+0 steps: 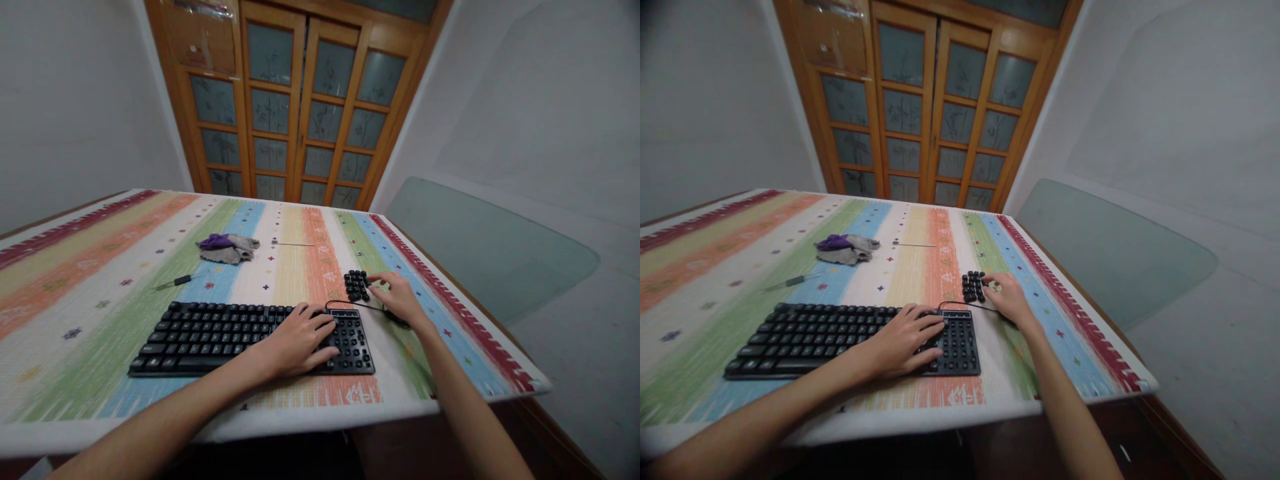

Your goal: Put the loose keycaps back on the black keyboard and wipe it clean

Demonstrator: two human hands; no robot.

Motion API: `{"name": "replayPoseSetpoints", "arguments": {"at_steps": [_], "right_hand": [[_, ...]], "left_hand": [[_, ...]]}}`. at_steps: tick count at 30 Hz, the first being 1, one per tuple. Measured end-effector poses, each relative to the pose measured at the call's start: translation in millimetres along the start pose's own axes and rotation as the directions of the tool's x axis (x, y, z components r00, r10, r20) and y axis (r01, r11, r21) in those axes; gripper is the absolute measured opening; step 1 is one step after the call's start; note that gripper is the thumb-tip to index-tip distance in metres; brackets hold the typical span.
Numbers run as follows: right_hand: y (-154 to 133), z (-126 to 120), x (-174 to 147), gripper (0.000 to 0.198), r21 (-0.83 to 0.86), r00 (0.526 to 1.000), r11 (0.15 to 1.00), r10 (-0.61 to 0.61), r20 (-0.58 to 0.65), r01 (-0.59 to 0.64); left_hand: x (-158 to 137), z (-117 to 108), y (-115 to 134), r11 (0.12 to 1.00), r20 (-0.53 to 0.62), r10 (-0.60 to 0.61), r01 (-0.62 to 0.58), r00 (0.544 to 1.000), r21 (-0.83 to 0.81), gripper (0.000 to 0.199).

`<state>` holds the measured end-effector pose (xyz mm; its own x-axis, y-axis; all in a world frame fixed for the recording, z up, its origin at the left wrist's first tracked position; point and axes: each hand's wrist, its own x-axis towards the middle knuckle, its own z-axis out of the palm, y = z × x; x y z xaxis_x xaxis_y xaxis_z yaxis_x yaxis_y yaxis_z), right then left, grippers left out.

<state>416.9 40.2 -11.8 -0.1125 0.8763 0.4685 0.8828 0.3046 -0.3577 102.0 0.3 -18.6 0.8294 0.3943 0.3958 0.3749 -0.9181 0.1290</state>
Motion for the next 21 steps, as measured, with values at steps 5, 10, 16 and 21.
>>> {"name": "replayPoseSetpoints", "arguments": {"at_steps": [5,10,16,21], "right_hand": [[27.7,5.8,15.1,0.021,-0.094,0.998,0.995,0.040,0.052,-0.035],[35.5,11.2,18.4,0.019,-0.110,0.993,0.993,0.044,0.109,-0.032],[33.5,10.1,19.4,0.011,-0.109,0.984,0.993,0.052,0.172,-0.033],[32.1,3.2,26.2,0.016,-0.126,0.982,0.990,0.081,0.171,-0.060]], "left_hand": [[-0.8,-2.5,-1.1,1.000,0.005,-0.004,0.004,1.000,-0.012,0.037],[-1.7,-5.1,0.0,1.000,0.002,0.000,0.000,1.000,-0.018,0.036],[-2.0,-4.7,0.0,1.000,-0.012,0.013,-0.013,1.000,-0.026,0.034],[-1.7,-4.4,-0.5,1.000,-0.006,0.012,-0.012,1.000,-0.026,0.034]]}}
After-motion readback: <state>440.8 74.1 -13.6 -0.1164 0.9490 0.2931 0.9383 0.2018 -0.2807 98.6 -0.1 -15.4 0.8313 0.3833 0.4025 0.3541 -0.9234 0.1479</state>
